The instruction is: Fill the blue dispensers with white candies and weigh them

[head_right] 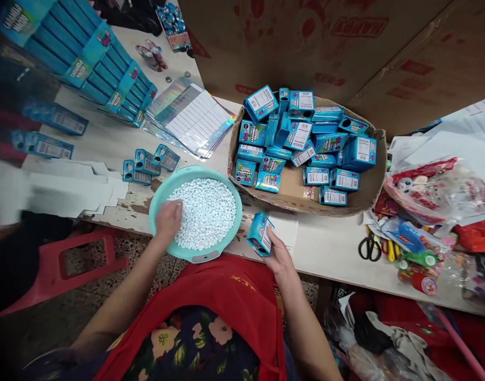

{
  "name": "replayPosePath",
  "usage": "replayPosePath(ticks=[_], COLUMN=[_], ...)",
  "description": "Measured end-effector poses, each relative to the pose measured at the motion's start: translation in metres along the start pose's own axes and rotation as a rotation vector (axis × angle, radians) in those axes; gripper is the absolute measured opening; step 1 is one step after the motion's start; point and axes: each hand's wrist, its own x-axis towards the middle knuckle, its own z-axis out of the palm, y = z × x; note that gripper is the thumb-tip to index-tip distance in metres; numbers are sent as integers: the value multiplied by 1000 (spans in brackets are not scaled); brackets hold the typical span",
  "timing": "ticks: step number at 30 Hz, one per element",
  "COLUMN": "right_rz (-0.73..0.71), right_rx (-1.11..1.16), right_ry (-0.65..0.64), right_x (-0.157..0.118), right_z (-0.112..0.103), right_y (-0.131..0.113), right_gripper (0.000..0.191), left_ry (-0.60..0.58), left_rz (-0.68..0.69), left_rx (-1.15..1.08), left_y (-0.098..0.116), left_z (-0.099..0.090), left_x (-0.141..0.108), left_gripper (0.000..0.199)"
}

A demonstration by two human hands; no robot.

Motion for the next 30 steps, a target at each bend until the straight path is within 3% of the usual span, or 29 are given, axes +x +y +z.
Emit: replayPosePath(ticks=[3,6,9,11,14,16,19,21,23,25,27,30], right_rz=[56,132,173,96,-139,-274,-417,-488,-542,-604,-672,-747], right_rx=[-40,-52,-131,-283,-671,-1008,-1448,-1633,-1767,-1860,-1903,-1880], right_ry=[-64,-60,-50,12,165,206,215,223,214,198,194,236], right_x=[-1,1,2,3,2,2,1,4,10,17,25,33], right_z=[-3,0,3,3,-3,-5,1,11,23,35,42,42], right_y=[7,17,25,25,14,1,-14,-15,-9,0,9,21], right_gripper=[26,28,42,57,74,69,52,44,38,33,32,36], left_ry=[-62,-99,-160,-169,-200,-220,-123,-103,-192,-257,-244,-155], left_rz=[59,-45,-119,-142,-150,-99,37,229,501,691,722,589], left_rx=[88,179,198,174,106,81,158,218,239,259,297,362], left_y=[19,33,45,53,62,64,64,62,61,59,57,51], left_z=[25,35,43,49,53,49,39,37,40,47,53,57], left_x=[-15,-17,-12,-8,-4,-7,-25,-41,-51,-51,-41,-16], left_gripper=[50,55,55,56,54,52,55,58,53,46,42,40])
